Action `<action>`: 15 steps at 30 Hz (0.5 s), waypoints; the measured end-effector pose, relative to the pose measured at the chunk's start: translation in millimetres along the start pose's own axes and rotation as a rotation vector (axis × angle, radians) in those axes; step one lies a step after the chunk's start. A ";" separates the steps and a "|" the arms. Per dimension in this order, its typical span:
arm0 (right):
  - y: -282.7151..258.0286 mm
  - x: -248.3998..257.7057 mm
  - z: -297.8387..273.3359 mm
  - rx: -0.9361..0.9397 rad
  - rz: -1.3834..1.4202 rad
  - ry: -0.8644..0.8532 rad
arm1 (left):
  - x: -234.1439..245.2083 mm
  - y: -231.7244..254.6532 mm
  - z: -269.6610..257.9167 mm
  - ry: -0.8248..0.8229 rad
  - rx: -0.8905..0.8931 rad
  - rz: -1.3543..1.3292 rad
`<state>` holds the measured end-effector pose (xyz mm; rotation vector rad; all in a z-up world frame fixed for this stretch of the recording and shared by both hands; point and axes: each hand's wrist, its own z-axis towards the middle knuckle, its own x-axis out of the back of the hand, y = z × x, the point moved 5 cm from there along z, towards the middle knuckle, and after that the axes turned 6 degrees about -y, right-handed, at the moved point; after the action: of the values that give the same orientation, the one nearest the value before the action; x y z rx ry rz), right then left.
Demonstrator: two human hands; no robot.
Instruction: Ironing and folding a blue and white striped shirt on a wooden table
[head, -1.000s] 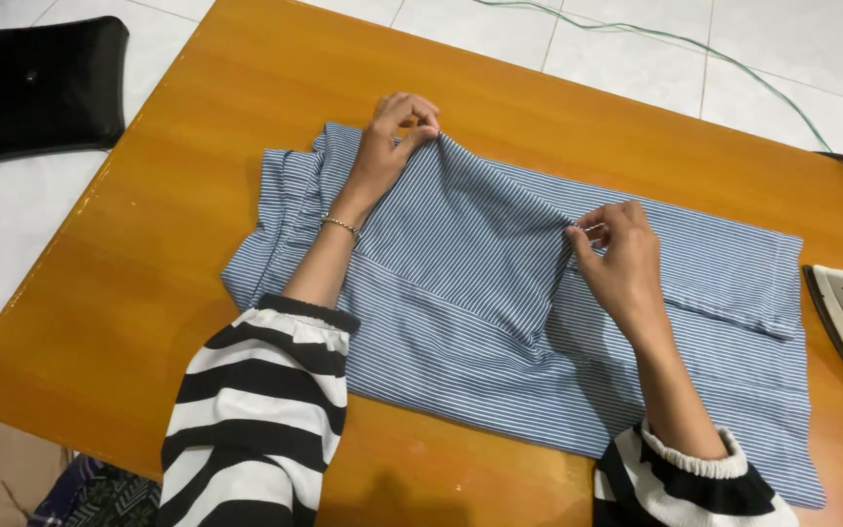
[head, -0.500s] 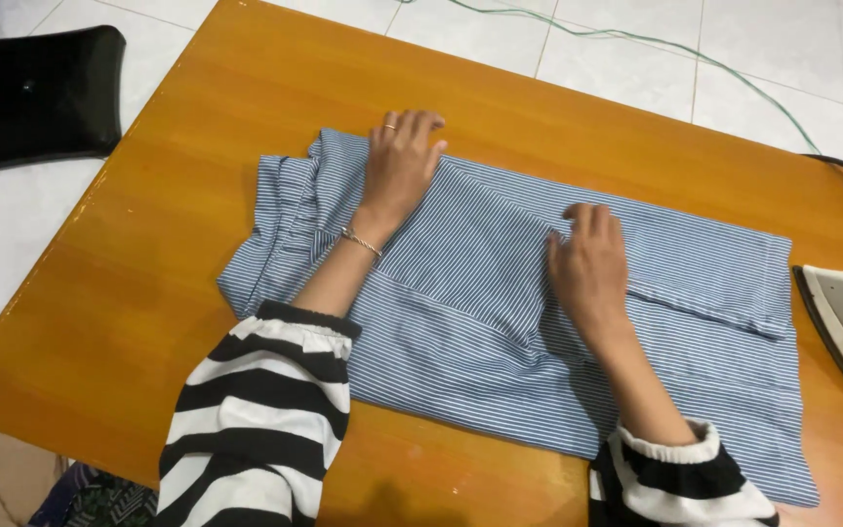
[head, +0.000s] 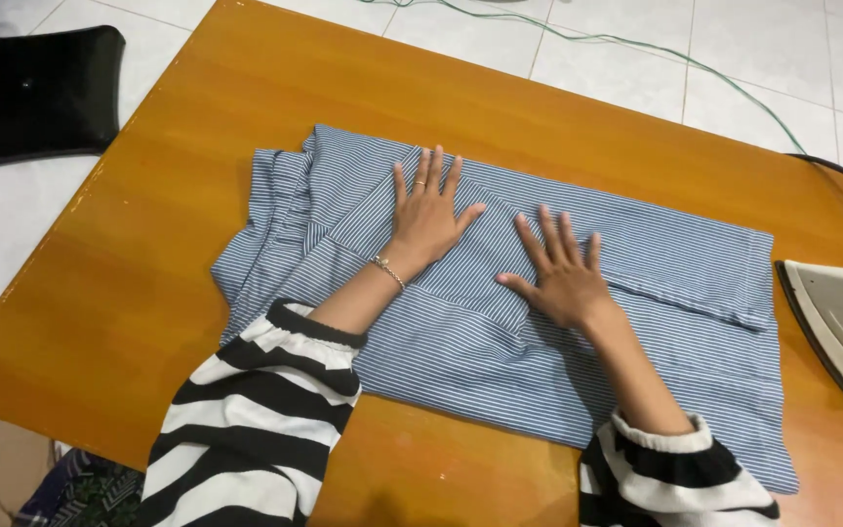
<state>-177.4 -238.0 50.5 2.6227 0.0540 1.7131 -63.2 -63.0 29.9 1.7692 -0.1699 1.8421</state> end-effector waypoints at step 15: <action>523.5 -119.6 -162.2 -0.791 0.599 0.617 | 4.4 0.5 2.8 -0.167 0.049 0.058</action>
<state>-361.3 -767.0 19.8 1.5529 -1.2166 2.0251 -60.8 -63.4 34.5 1.9721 -0.2448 1.7504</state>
